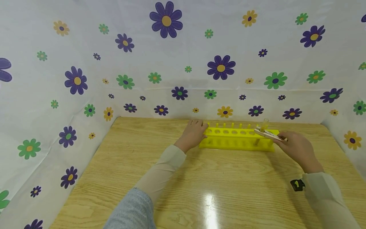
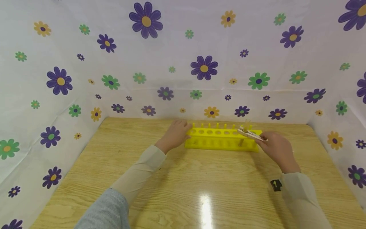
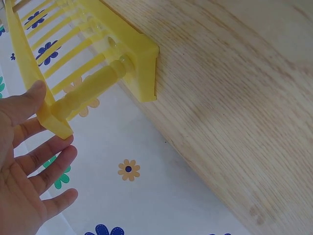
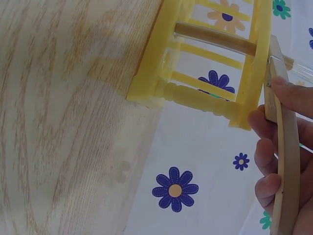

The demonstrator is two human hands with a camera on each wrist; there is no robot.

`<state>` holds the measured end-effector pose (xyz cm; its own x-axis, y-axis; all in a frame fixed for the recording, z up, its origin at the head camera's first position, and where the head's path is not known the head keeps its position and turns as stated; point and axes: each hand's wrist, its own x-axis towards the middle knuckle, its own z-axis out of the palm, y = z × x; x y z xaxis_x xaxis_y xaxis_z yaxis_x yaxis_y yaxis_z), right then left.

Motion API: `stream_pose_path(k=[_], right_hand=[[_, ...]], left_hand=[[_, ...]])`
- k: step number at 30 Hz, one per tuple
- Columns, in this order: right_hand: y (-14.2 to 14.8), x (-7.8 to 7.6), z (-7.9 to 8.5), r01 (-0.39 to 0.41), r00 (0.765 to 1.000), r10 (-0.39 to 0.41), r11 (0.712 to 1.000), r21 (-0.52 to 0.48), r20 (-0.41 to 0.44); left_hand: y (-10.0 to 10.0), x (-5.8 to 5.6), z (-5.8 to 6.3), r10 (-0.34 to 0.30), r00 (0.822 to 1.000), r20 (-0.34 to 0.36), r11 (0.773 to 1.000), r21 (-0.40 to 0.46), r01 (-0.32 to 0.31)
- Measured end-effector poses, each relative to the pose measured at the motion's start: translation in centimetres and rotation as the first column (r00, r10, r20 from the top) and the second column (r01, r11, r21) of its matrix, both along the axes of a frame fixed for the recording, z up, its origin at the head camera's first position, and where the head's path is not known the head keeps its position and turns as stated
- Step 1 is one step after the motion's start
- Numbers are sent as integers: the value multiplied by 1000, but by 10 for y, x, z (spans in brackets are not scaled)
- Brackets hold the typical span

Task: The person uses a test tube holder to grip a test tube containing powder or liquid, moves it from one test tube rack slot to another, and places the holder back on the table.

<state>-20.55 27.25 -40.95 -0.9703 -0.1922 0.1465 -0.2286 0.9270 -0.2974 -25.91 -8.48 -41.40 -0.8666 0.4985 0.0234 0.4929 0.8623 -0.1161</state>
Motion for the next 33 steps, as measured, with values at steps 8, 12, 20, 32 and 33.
stream_pose_path(k=[8, 12, 20, 32, 33], right_hand=[[-1, -1, 0, -9, 1000, 9, 1000, 11, 6], [-1, 0, 0, -23, 1000, 23, 999, 31, 0], [-1, -1, -3, -39, 999, 38, 999, 37, 26], [-3, 0, -2, -42, 998, 40, 998, 54, 42], [-3, 0, -2, -44, 998, 41, 997, 57, 46]], left_hand=[[-1, 2, 1, -3, 1000, -8, 1000, 3, 3], [-1, 1, 0, -5, 1000, -13, 1000, 9, 6], [-1, 0, -3, -11, 1000, -27, 1000, 17, 11], [-1, -1, -3, -2, 1000, -15, 1000, 24, 2], [-1, -1, -3, -3, 1000, -16, 1000, 24, 3]])
